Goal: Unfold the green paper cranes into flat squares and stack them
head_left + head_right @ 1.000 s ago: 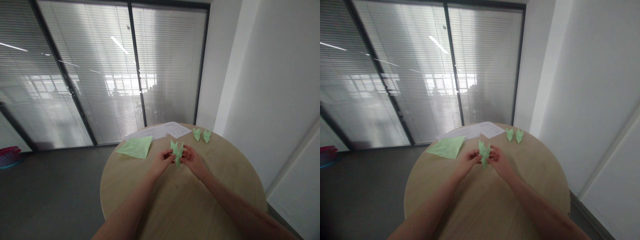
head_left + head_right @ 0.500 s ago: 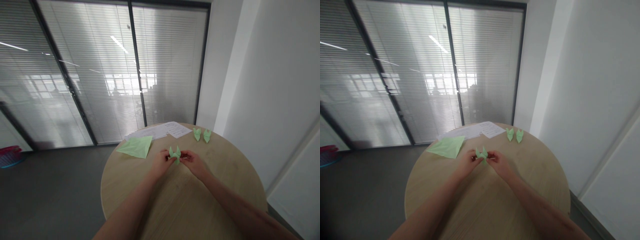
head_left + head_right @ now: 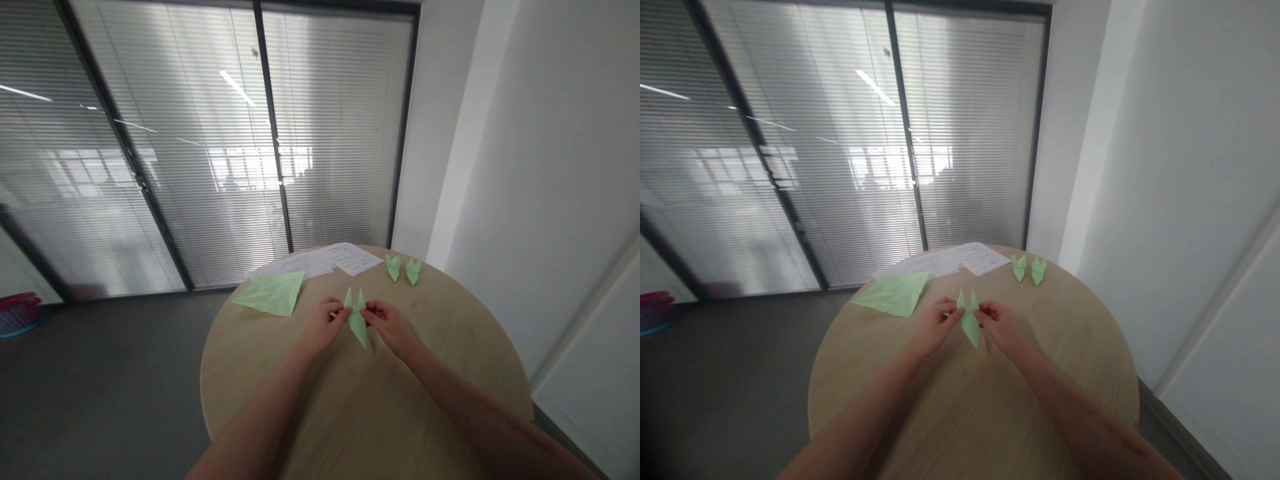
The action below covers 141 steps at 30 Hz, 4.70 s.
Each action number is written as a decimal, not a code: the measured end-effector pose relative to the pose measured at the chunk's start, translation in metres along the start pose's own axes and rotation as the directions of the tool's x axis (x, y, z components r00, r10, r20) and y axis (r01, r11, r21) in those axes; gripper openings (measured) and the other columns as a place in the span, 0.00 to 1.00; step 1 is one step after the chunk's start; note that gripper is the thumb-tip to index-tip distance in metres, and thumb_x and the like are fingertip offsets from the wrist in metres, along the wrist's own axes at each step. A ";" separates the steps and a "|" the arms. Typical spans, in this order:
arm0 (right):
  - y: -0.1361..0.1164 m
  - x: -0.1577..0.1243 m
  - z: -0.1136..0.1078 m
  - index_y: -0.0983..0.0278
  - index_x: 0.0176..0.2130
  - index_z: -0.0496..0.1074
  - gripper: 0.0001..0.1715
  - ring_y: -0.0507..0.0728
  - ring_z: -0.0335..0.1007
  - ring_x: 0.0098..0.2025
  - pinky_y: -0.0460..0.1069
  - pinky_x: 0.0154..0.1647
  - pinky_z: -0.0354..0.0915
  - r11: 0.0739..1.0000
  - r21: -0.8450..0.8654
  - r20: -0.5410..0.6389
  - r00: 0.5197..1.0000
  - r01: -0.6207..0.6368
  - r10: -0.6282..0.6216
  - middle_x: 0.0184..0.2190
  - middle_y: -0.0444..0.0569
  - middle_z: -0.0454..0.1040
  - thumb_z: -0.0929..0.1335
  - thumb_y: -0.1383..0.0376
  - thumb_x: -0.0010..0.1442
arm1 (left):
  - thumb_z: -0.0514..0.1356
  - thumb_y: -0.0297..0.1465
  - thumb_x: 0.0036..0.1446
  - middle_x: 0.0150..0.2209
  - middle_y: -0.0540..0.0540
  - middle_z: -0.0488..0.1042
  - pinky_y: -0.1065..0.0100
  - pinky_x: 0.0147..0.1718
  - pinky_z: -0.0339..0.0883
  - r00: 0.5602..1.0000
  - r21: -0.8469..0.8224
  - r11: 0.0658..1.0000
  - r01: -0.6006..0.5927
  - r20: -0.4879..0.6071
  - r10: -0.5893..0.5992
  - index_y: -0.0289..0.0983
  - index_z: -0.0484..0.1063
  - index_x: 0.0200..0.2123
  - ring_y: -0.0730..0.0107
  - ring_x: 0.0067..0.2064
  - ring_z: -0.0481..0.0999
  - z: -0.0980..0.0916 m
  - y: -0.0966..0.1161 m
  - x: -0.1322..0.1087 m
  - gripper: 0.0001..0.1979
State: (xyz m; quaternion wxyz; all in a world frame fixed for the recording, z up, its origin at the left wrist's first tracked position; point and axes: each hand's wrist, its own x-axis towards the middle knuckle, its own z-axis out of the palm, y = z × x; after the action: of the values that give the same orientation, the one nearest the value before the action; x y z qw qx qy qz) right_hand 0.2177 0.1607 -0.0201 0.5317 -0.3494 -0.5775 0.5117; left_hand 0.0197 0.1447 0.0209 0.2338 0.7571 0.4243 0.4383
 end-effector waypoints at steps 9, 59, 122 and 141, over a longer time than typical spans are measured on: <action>-0.009 -0.003 0.002 0.61 0.37 0.77 0.24 0.55 0.72 0.34 0.49 0.37 0.69 0.930 0.315 0.009 0.981 -0.189 0.196 0.35 0.47 0.79 0.81 0.50 0.46 | 0.62 0.43 0.62 0.45 0.45 0.83 0.59 0.53 0.71 0.986 -0.319 0.944 0.078 0.164 -0.026 0.39 0.81 0.45 0.58 0.49 0.80 0.003 0.005 0.000 0.16; -0.006 0.000 -0.004 0.59 0.33 0.73 0.19 0.57 0.70 0.36 0.52 0.40 0.65 0.962 -0.264 -0.077 0.992 0.076 -0.099 0.32 0.48 0.74 0.71 0.46 0.59 | 0.60 0.26 0.62 0.36 0.45 0.81 0.67 0.38 0.68 0.992 0.282 0.951 -0.127 0.032 0.122 0.39 0.83 0.38 0.66 0.37 0.77 -0.010 0.012 -0.001 0.10; -0.012 -0.012 0.008 0.59 0.36 0.74 0.04 0.60 0.70 0.58 0.58 0.62 0.63 0.753 -0.520 0.062 0.896 0.404 -0.439 0.53 0.52 0.74 0.70 0.61 0.61 | 0.65 0.32 0.55 0.33 0.49 0.73 0.68 0.37 0.70 0.995 -0.278 0.956 0.095 -0.002 -0.099 0.36 0.72 0.33 0.68 0.37 0.74 0.016 -0.005 -0.003 0.06; 0.000 -0.003 0.006 0.59 0.35 0.73 0.09 0.59 0.75 0.42 0.54 0.47 0.70 0.988 -0.146 -0.098 0.993 0.045 -0.060 0.37 0.47 0.78 0.69 0.56 0.58 | 0.72 0.35 0.42 0.27 0.55 0.70 0.70 0.30 0.68 0.962 -0.595 0.772 0.226 0.012 -0.272 0.38 0.64 0.31 0.74 0.28 0.72 0.016 -0.007 0.004 0.20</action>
State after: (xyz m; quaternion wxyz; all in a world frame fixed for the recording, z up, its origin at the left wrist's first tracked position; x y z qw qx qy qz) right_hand 0.2127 0.1567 -0.0201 0.5472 -0.3971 -0.5939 0.4360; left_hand 0.0319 0.1524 0.0097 0.4974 0.5667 0.3717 0.5415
